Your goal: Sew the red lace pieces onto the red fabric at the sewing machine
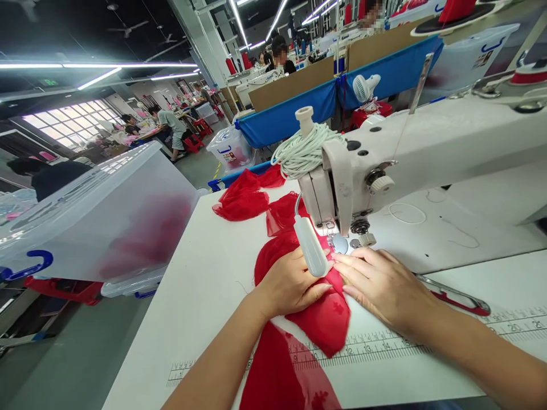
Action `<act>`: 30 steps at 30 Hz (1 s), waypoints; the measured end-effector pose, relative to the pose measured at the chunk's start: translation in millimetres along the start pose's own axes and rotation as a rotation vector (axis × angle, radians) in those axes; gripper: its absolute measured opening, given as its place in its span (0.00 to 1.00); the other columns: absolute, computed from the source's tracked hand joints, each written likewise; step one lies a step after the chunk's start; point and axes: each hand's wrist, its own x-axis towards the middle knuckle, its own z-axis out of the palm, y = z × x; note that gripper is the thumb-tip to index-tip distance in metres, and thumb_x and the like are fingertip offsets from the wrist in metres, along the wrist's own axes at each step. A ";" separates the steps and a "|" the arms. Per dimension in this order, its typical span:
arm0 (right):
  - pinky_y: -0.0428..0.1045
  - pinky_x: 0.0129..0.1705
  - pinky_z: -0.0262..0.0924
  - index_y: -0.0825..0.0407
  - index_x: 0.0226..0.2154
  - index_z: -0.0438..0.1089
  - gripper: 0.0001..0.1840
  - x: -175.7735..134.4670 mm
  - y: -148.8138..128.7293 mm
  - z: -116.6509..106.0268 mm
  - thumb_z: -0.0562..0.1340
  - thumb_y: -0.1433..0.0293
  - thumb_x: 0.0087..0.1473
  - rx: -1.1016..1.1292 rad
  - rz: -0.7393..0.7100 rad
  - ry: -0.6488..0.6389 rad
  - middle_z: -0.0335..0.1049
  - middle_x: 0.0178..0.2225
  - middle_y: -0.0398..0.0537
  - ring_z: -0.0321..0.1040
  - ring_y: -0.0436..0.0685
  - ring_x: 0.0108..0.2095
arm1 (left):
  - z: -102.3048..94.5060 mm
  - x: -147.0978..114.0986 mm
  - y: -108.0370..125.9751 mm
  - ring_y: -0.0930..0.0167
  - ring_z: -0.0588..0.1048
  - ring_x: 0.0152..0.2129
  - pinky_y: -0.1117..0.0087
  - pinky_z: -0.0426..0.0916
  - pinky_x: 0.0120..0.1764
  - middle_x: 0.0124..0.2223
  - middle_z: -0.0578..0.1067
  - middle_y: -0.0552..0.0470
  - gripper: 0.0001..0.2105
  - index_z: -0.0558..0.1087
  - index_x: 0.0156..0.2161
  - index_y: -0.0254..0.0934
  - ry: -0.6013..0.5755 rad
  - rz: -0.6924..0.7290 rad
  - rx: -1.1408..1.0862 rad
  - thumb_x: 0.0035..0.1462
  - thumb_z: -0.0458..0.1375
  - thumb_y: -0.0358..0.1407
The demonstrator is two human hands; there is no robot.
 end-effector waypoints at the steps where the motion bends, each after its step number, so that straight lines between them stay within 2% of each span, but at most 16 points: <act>1: 0.55 0.44 0.58 0.55 0.50 0.71 0.17 0.1 0.2 0.4 0.52 0.68 0.66 -0.005 0.003 -0.005 0.74 0.49 0.53 0.64 0.60 0.47 | 0.1 0.0 0.2 0.61 0.75 0.41 0.57 0.73 0.44 0.42 0.77 0.39 0.20 0.76 0.39 0.31 -0.012 -0.007 0.002 0.69 0.45 0.41; 7: 0.56 0.43 0.59 0.55 0.50 0.71 0.16 0.5 1.8 2.9 0.54 0.69 0.64 -0.013 0.015 -0.011 0.73 0.51 0.52 0.64 0.61 0.47 | 2.3 0.2 0.6 0.60 0.74 0.41 0.56 0.73 0.44 0.43 0.77 0.38 0.21 0.76 0.41 0.31 -0.019 -0.038 0.030 0.70 0.44 0.43; 11: 0.56 0.44 0.59 0.57 0.49 0.71 0.16 1.0 -0.3 -5.1 0.53 0.70 0.65 -0.008 -0.012 0.044 0.74 0.49 0.55 0.65 0.62 0.47 | 2.8 0.4 0.9 0.60 0.74 0.40 0.56 0.73 0.44 0.42 0.77 0.38 0.22 0.76 0.42 0.31 -0.035 -0.042 0.047 0.70 0.43 0.43; 17: 0.52 0.40 0.56 0.56 0.41 0.72 0.13 1.3 -5.4 -23.6 0.52 0.74 0.64 0.098 -0.131 0.041 0.76 0.40 0.52 0.67 0.59 0.41 | 1.0 1.5 1.5 0.61 0.74 0.40 0.56 0.73 0.43 0.44 0.76 0.38 0.22 0.75 0.45 0.31 -0.056 -0.043 0.050 0.70 0.43 0.43; 19: 0.52 0.37 0.55 0.55 0.40 0.72 0.13 1.0 -6.2 -24.1 0.52 0.73 0.65 0.102 -0.132 0.033 0.76 0.38 0.51 0.66 0.58 0.38 | 0.5 2.0 1.7 0.61 0.74 0.39 0.57 0.73 0.42 0.44 0.76 0.38 0.22 0.75 0.47 0.30 -0.052 -0.037 0.053 0.70 0.42 0.42; 25: 0.51 0.33 0.51 0.53 0.26 0.68 0.16 2.3 -7.8 -20.2 0.52 0.74 0.64 0.073 -0.128 0.040 0.70 0.30 0.48 0.60 0.55 0.33 | -0.8 3.4 3.5 0.61 0.74 0.39 0.56 0.73 0.43 0.44 0.77 0.39 0.23 0.74 0.49 0.30 -0.084 -0.050 0.061 0.70 0.41 0.44; 30: 0.51 0.35 0.53 0.53 0.26 0.68 0.15 3.9 -7.0 -20.3 0.53 0.75 0.63 0.060 -0.134 0.045 0.71 0.31 0.48 0.62 0.55 0.35 | -0.1 3.2 3.3 0.60 0.74 0.40 0.55 0.73 0.44 0.45 0.76 0.38 0.23 0.73 0.50 0.30 -0.105 -0.065 0.055 0.70 0.41 0.44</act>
